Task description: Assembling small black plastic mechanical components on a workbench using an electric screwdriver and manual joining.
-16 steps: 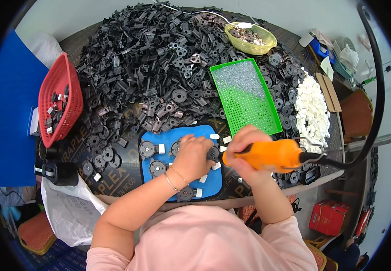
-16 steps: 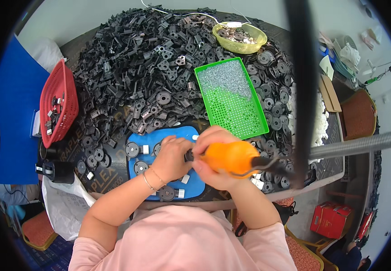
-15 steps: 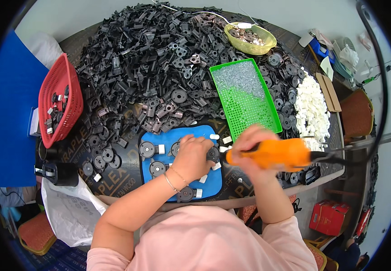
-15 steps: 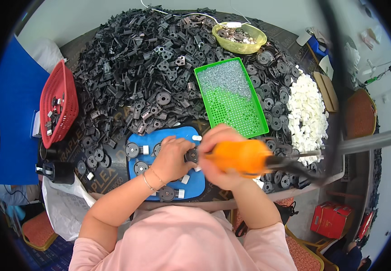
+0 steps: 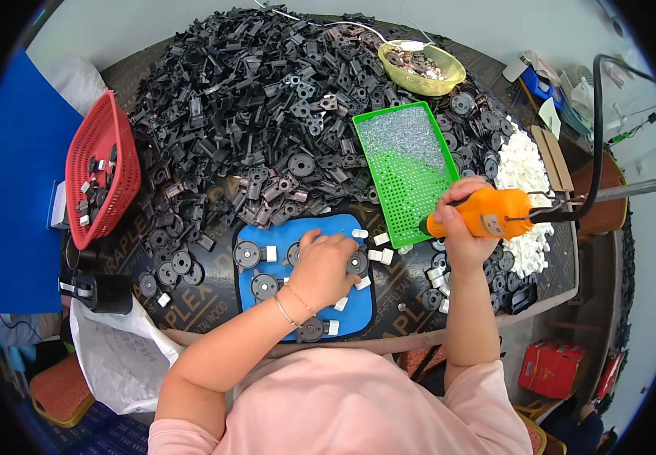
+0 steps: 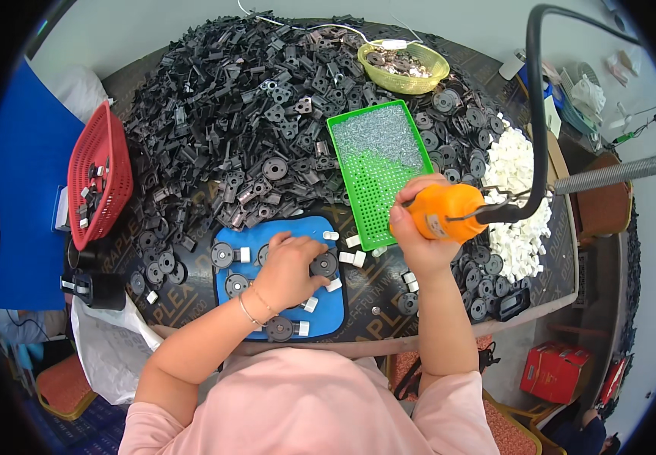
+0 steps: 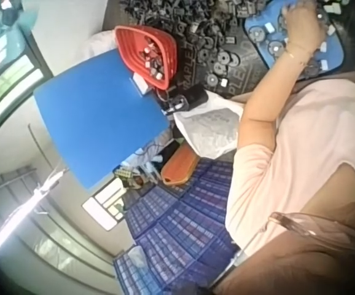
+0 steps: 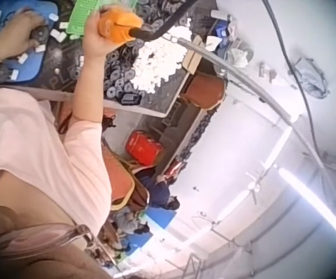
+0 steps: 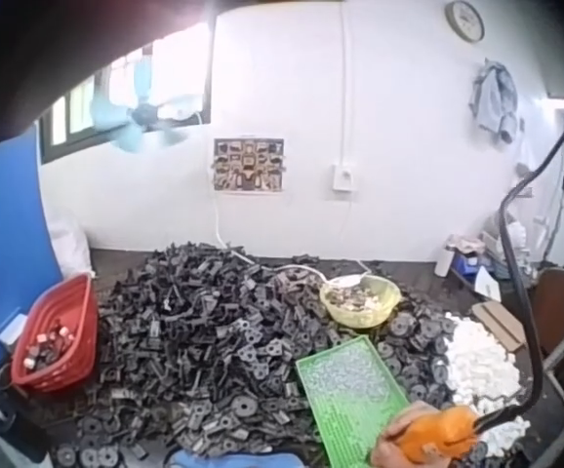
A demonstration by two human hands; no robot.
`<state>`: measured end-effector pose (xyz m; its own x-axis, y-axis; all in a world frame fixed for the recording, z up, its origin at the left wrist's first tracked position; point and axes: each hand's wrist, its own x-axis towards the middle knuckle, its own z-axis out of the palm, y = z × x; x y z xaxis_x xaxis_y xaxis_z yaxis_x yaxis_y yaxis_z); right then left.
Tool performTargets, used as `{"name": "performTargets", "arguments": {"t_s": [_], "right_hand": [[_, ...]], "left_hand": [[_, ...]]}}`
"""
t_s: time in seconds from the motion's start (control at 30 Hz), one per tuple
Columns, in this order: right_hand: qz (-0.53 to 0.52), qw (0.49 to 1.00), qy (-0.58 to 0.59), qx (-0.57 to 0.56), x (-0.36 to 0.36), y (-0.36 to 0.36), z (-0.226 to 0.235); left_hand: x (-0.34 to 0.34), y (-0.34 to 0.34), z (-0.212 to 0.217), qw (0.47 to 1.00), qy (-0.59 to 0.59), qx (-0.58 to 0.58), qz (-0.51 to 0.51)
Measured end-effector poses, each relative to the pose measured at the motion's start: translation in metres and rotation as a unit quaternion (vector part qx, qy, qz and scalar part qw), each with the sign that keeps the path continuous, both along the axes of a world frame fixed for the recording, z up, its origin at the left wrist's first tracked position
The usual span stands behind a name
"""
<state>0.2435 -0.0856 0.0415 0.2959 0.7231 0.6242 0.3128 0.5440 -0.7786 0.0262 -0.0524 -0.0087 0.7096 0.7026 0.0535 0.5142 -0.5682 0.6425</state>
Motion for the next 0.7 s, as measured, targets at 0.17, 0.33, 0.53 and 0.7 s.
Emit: {"name": "performTargets", "arguments": {"t_s": [0.17,0.33,0.53,0.7], "right_hand": [[0.007,1.000,-0.013,0.014,0.0030,-0.0006,0.0009],[0.002,0.999,-0.031,0.019,0.0068,0.0009,-0.0022],[0.004,1.000,-0.021,0.019,0.0096,0.0015,-0.0034],[0.009,1.000,0.006,0.007,0.0089,0.0004,-0.0068]], "left_hand": [[0.0006,0.0011,-0.0008,1.000,0.017,0.003,-0.002],[0.0011,0.0016,0.0005,1.000,0.024,-0.003,-0.004],[0.0004,0.0014,0.0008,1.000,0.021,-0.002,-0.005],[-0.0002,0.0011,0.0019,1.000,0.022,0.002,-0.006]]}}
